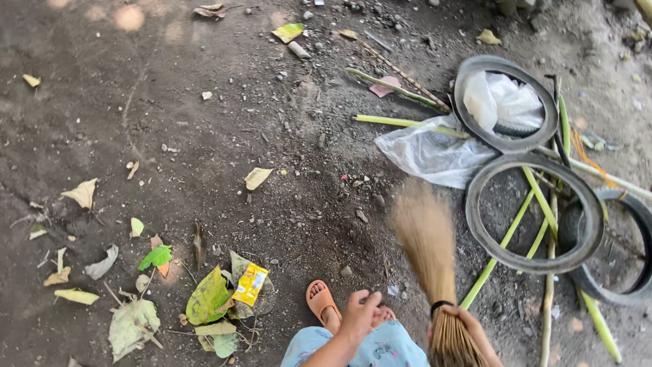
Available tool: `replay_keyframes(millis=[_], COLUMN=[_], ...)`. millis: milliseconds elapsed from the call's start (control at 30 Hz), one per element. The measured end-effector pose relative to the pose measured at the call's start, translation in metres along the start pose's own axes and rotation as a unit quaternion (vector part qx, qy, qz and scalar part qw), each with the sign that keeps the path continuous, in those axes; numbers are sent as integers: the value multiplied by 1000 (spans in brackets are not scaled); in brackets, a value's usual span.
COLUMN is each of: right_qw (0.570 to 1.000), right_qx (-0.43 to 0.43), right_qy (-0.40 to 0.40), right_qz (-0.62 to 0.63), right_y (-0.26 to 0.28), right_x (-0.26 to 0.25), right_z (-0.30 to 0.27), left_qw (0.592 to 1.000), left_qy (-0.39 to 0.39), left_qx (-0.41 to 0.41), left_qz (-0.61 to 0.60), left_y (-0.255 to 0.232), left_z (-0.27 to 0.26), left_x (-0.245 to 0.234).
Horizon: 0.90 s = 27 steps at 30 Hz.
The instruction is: The person sweeps leaves and debris into a pile on a dirt surface using a hand broom.
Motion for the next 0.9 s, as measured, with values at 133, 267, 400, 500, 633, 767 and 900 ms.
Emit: replay_keyframes(millis=[133,267,400,500,633,767,900], right_qw=[984,964,923,884,876,918,948], right_qx=[-107,-105,-31,-45,3,-28,-79], right_qy=[-63,99,181,221,245,159,103], right_qz=[-126,-225,-339,-410,-415,-362,-292], right_y=[76,73,39,39,68,134,203], right_x=[38,188,298,362,358,343,343], right_z=[37,96,116,101,11,-34,3], left_qw=[996,984,958,948,926,916,918], left_qy=[-44,-120,-179,-187,-221,-213,-210], left_qx=[27,71,84,86,65,65,83], left_qz=[-69,-107,-207,-242,-298,-333,-326], left_y=[-15,-49,-71,-77,-91,-138,-215], left_z=[29,20,1,3,24,49,65], left_x=[-61,-122,-165,-179,-181,-163,-130])
Point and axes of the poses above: each hand's wrist, its own z-axis towards the middle knuckle, its own x-axis out of the palm, y = z × x, the point moved 8 cm from there along z, towards the middle knuckle, and after that the axes turned 15 degrees about -z, right-handed, at the moved point
